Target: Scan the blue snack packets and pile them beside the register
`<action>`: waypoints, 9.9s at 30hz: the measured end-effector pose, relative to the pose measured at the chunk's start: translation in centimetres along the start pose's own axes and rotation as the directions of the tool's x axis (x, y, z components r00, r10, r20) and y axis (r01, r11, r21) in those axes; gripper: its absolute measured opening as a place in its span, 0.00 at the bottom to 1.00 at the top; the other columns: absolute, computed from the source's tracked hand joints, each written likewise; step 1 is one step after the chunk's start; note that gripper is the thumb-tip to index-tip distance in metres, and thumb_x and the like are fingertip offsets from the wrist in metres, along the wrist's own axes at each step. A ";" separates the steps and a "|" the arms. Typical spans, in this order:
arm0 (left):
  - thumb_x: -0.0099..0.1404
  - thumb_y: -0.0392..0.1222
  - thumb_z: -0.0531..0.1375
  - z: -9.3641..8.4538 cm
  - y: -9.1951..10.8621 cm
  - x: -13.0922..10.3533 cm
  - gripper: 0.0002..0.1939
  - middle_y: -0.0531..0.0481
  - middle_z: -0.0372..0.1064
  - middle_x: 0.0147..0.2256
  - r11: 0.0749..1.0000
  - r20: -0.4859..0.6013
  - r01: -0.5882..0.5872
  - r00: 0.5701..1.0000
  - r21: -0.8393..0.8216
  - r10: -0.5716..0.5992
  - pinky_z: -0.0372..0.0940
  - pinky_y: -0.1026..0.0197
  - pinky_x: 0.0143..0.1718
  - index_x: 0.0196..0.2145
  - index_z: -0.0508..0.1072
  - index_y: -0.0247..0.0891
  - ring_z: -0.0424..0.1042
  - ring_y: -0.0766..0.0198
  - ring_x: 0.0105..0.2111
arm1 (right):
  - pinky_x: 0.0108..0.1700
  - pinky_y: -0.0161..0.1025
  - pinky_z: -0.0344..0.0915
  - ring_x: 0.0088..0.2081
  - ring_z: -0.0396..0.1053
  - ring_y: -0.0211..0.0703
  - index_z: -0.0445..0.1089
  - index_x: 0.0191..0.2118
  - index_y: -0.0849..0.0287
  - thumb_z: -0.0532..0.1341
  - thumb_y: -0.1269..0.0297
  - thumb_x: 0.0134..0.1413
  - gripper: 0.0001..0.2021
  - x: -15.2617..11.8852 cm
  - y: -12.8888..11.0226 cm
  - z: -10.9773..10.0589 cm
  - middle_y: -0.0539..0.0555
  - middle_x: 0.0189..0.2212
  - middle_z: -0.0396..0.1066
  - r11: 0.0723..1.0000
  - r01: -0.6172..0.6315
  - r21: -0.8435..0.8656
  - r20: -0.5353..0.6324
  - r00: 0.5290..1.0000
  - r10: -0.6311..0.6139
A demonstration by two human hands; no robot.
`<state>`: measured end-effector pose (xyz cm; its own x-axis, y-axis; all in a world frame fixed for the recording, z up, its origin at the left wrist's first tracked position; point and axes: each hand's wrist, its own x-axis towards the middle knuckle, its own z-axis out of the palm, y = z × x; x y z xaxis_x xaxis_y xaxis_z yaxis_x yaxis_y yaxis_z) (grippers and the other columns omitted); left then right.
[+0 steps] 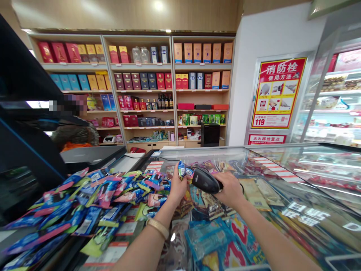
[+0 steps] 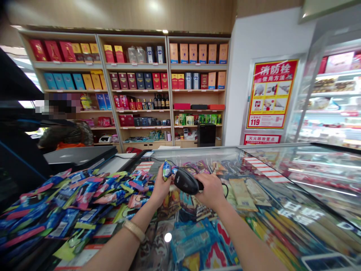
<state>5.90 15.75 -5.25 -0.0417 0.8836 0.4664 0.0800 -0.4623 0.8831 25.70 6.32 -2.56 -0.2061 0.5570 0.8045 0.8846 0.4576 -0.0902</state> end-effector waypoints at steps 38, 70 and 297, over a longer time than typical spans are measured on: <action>0.62 0.37 0.53 -7.2 8.5 0.9 0.23 0.34 0.63 0.55 0.048 0.168 -0.170 0.985 0.984 0.045 0.51 0.46 0.57 0.55 0.67 0.38 0.62 0.46 0.55 | 0.38 0.39 0.61 0.36 0.72 0.48 0.72 0.39 0.57 0.59 0.66 0.42 0.14 0.0 1.4 0.1 0.55 0.34 0.76 0.991 -0.122 -0.051 -0.122 0.986 0.115; 0.48 0.31 0.63 -1.3 3.5 -1.3 0.26 0.49 0.67 0.40 0.871 0.283 -0.104 0.958 0.481 -0.042 0.67 0.61 0.34 0.47 0.70 0.40 0.69 0.65 0.30 | 0.41 0.40 0.59 0.38 0.71 0.47 0.72 0.40 0.57 0.58 0.68 0.42 0.16 -0.8 1.8 1.0 0.56 0.36 0.76 0.989 -0.121 -0.089 -0.133 0.985 0.109; 0.53 0.25 0.57 -12.9 4.1 -11.4 0.34 0.42 0.62 0.60 0.965 0.192 -0.029 0.981 0.261 -0.023 0.50 0.53 0.65 0.59 0.65 0.36 0.58 0.56 0.62 | 0.43 0.39 0.57 0.40 0.68 0.45 0.71 0.48 0.55 0.63 0.66 0.47 0.19 -6.8 -13.0 -2.9 0.55 0.37 0.73 0.992 0.057 -0.108 0.334 0.942 -0.017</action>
<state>-6.11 2.80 -6.27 0.1486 0.8916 0.4278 0.3380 -0.4523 0.8253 16.84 -5.44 -5.18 -0.3496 0.7485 0.5635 0.9115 0.4108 0.0198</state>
